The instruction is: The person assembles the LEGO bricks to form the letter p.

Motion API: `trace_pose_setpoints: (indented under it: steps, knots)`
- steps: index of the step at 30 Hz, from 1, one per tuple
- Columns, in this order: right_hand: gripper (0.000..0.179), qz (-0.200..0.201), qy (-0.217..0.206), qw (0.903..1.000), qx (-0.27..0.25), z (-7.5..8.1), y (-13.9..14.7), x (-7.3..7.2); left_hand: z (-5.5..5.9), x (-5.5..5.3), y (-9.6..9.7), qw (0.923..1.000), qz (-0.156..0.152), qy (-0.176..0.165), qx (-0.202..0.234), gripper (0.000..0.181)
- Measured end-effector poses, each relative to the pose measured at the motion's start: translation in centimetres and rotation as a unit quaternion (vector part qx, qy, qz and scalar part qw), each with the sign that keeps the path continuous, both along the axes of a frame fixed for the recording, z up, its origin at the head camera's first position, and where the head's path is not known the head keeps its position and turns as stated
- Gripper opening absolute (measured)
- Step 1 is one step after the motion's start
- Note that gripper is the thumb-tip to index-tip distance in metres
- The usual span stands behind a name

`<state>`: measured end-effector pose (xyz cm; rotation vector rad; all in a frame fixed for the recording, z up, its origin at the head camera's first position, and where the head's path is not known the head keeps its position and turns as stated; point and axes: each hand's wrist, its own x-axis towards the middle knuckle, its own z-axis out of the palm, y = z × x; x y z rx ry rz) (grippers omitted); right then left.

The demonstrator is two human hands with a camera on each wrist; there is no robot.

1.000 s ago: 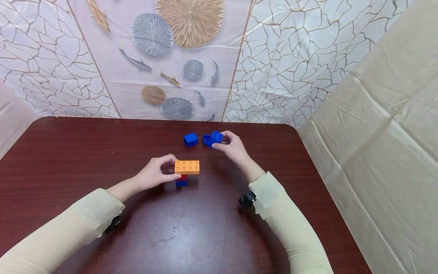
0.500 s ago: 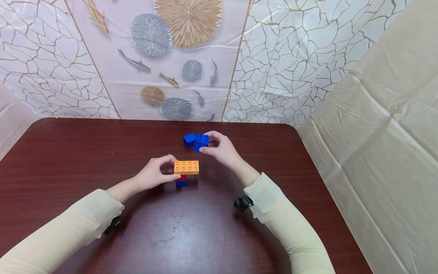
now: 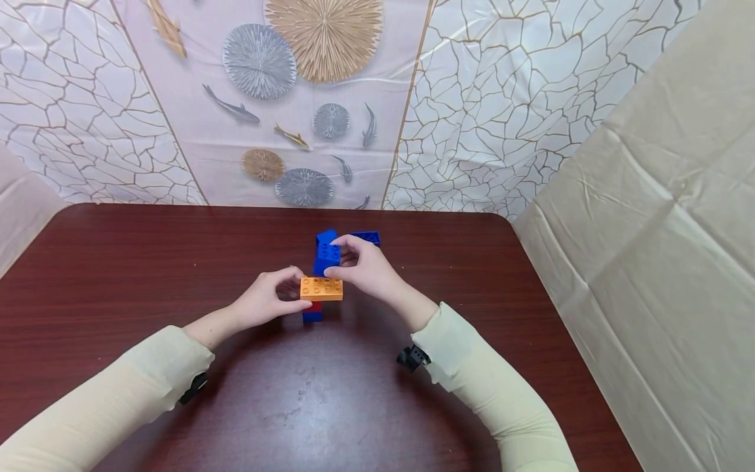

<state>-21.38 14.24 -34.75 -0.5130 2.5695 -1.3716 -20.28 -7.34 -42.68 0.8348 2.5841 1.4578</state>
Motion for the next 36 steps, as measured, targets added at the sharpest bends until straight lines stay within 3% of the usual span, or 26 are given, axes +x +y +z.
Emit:
trace_pose_setpoints:
  steps: [19, 36]
  knots:
    - [0.034, 0.052, 0.018, 0.9982, 0.024, -1.2, -1.3, 0.5, 0.1, 0.0, -0.2, 0.9999, -0.010, 0.002, -0.006, 0.029]
    - [0.035, 0.069, 0.031, 0.9961, 0.045, -1.1, -1.5, 0.9, 0.1, -0.1, -0.2, 0.9999, -0.010, 0.001, -0.008, 0.027]
